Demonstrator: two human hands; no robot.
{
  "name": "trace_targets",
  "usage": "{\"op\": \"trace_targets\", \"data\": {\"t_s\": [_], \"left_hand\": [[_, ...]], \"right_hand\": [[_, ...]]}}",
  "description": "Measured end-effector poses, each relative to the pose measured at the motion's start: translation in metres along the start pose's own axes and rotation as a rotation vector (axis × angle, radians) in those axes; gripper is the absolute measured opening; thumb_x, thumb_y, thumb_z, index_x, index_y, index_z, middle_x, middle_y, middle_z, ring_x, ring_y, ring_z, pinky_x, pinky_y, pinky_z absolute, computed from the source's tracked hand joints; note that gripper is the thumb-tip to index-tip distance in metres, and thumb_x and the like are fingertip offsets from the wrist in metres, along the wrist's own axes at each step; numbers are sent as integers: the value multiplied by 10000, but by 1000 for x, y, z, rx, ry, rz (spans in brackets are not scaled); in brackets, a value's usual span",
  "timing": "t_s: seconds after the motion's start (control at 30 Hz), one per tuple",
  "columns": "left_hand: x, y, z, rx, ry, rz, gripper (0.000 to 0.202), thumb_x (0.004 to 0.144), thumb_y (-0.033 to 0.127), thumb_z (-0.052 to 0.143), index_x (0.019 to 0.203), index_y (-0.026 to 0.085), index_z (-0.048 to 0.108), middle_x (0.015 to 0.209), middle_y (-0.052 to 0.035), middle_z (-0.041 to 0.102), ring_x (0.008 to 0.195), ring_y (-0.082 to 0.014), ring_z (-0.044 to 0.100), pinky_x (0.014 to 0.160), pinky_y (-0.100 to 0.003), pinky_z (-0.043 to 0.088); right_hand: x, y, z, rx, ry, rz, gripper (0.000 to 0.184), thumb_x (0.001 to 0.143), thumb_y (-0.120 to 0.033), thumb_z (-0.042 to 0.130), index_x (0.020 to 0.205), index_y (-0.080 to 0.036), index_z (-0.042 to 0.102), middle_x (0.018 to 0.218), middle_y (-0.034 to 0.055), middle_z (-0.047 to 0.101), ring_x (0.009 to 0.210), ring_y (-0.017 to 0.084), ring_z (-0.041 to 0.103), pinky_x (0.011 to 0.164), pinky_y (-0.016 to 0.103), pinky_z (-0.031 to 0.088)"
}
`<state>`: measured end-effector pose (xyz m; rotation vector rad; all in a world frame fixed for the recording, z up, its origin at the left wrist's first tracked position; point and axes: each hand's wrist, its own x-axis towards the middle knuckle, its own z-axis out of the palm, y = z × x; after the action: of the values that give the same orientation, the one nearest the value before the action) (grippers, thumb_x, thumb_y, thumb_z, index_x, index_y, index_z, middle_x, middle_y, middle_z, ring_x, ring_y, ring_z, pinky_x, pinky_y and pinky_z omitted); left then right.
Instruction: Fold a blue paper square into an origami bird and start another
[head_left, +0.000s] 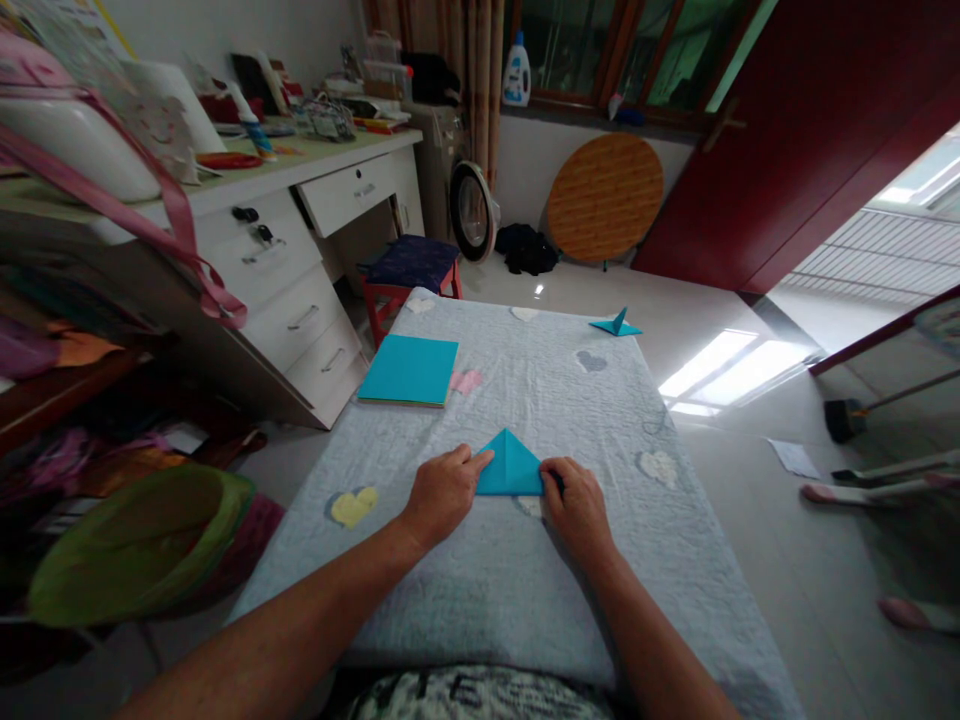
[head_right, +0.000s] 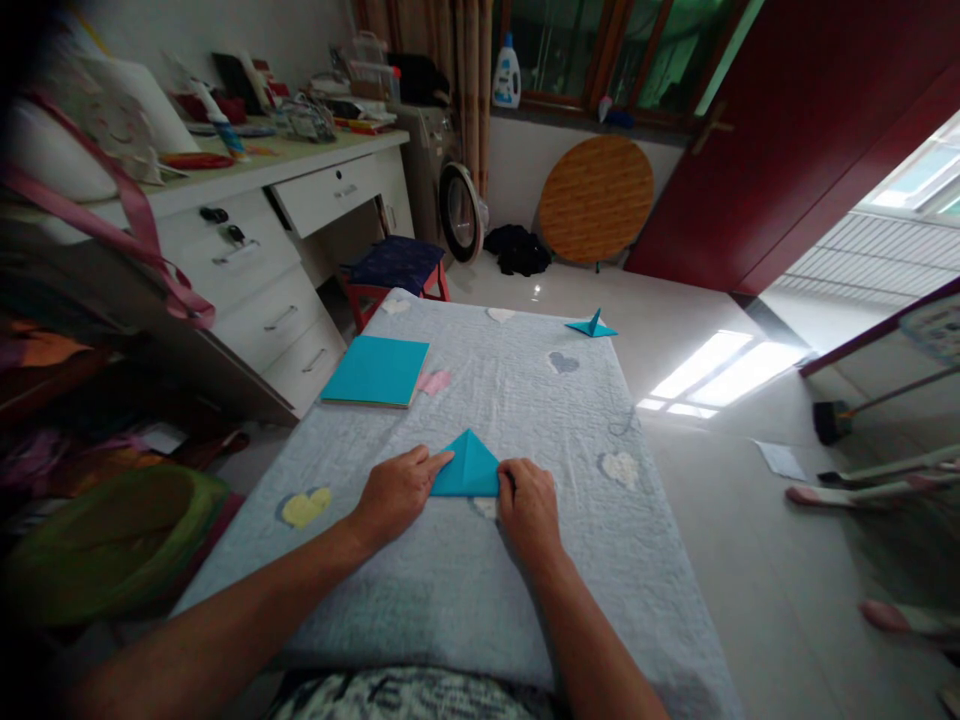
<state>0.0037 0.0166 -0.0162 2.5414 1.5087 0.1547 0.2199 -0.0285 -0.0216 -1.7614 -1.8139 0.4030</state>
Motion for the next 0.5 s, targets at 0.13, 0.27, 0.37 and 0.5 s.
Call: {"op": "trace_targets", "data": {"t_s": [0.13, 0.27, 0.37, 0.5], "left_hand": [[0, 0, 0, -9, -2, 4, 382, 970, 193, 452, 1303, 298, 606, 916, -35, 630, 808, -181, 632, 714, -263, 459], [0, 0, 0, -19, -7, -7, 391, 965, 192, 458, 1314, 302, 598, 927, -37, 632, 808, -179, 631, 718, -262, 460], [0, 0, 0, -11, -4, -13, 386, 963, 193, 461, 1304, 305, 604, 917, -37, 629, 805, -182, 628, 722, -264, 460], [0, 0, 0, -2, 2, 0, 388, 972, 196, 447, 1315, 300, 596, 920, -38, 630, 809, -185, 632, 715, -268, 461]], "right_hand": [[0, 0, 0, -10, 8, -2, 201, 932, -216, 461, 905, -198, 659, 889, 61, 702, 848, 217, 618, 786, 332, 373], [0, -1, 0, -15, 16, -4, 205, 932, -216, 461, 905, -200, 663, 892, 62, 707, 846, 216, 620, 780, 329, 374], [0, -1, 0, -15, 12, 2, 210, 935, -211, 457, 904, -201, 664, 895, 62, 707, 853, 216, 622, 788, 330, 375], [0, -1, 0, -7, -1, 3, 209, 937, -209, 459, 912, -194, 666, 901, 66, 708, 865, 220, 624, 798, 336, 376]]}}
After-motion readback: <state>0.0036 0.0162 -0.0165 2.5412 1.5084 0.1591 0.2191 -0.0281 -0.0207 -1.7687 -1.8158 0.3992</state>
